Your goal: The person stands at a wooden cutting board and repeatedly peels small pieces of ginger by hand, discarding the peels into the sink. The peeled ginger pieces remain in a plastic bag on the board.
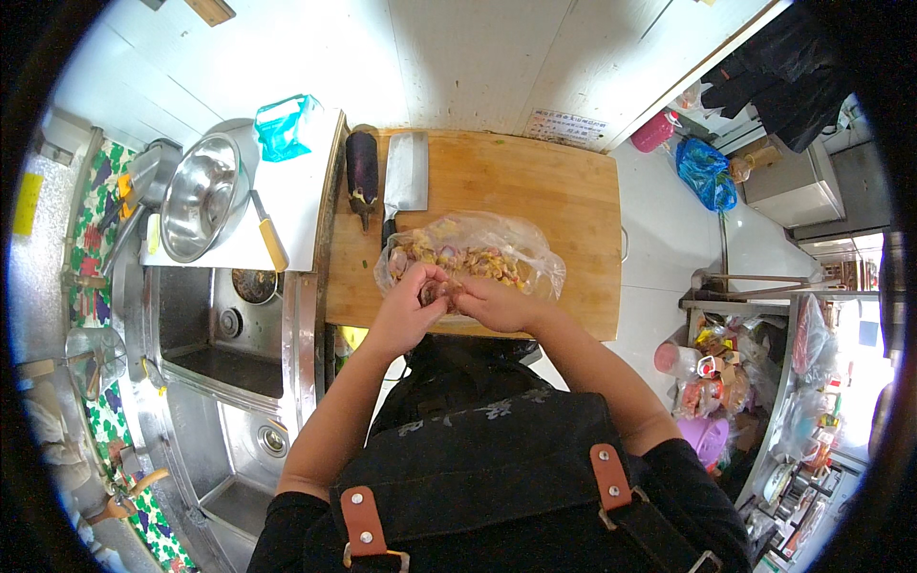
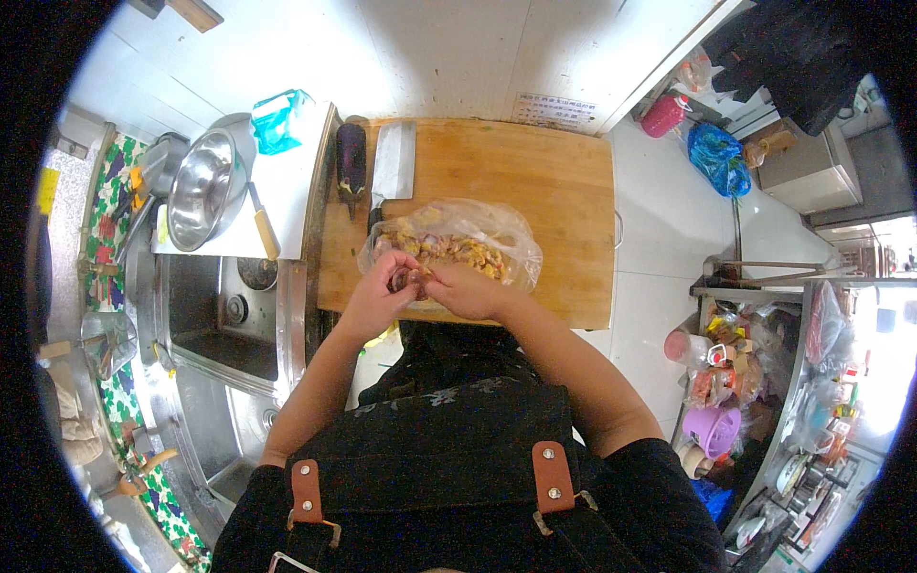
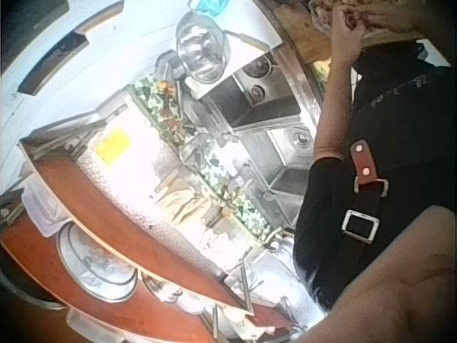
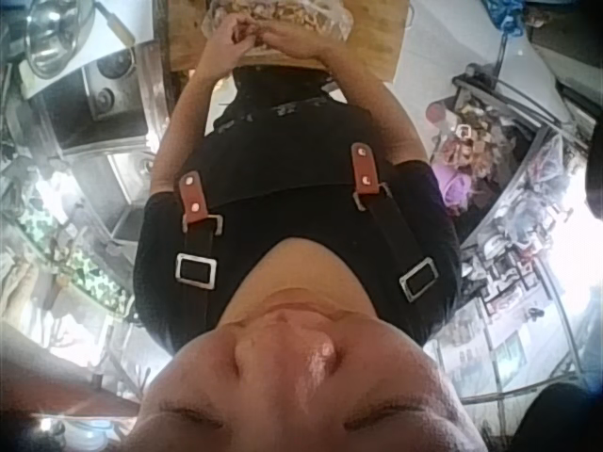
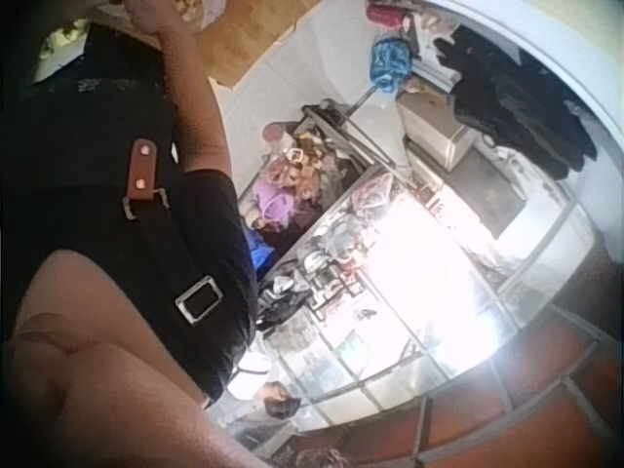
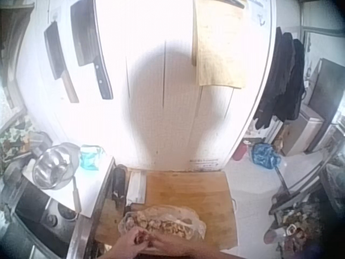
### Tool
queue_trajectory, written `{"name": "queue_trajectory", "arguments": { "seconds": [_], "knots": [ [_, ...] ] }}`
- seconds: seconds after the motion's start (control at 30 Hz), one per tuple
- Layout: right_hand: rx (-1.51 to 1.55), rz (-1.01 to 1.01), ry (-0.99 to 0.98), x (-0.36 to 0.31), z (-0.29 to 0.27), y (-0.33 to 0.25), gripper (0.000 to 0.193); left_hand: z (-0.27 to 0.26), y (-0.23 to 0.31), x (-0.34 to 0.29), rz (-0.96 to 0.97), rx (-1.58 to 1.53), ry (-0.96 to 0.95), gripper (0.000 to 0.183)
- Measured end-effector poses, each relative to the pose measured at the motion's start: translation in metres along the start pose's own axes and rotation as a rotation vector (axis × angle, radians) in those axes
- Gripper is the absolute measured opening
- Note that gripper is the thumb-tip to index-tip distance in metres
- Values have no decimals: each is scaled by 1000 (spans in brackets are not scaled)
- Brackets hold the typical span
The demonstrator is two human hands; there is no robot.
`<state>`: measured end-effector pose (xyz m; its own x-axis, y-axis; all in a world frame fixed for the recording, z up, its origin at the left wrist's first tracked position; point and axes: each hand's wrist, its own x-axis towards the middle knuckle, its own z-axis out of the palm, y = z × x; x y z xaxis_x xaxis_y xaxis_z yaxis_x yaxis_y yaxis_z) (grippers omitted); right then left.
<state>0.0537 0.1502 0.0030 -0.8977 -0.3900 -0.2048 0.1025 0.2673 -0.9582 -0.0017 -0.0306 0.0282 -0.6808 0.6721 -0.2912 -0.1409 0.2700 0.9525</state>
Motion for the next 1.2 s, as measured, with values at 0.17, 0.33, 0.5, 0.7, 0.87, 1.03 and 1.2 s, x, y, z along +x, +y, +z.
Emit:
{"name": "queue_trajectory", "arguments": {
  "seconds": [0.17,0.33,0.5,0.7,0.87,1.03,1.2],
  "knots": [
    [-37,35,-12,-6,-3,-15,27,4,12,-3,9,247,44,18],
    [-291,157,-38,-10,-10,-27,28,6,25,-6,-7,322,40,21],
    [-334,134,29,-15,-15,-16,30,0,28,-8,3,330,66,27],
    [-224,133,301,-16,-17,-2,24,-9,17,-6,-72,198,31,27],
    [-276,140,162,-17,-23,-17,27,-12,10,-1,-57,109,41,27],
    [-424,-13,303,-15,-10,-33,28,-8,2,4,-7,99,62,29],
    [-486,-20,348,-11,-5,-29,22,-6,-3,7,-88,100,78,31]
  ]
}}
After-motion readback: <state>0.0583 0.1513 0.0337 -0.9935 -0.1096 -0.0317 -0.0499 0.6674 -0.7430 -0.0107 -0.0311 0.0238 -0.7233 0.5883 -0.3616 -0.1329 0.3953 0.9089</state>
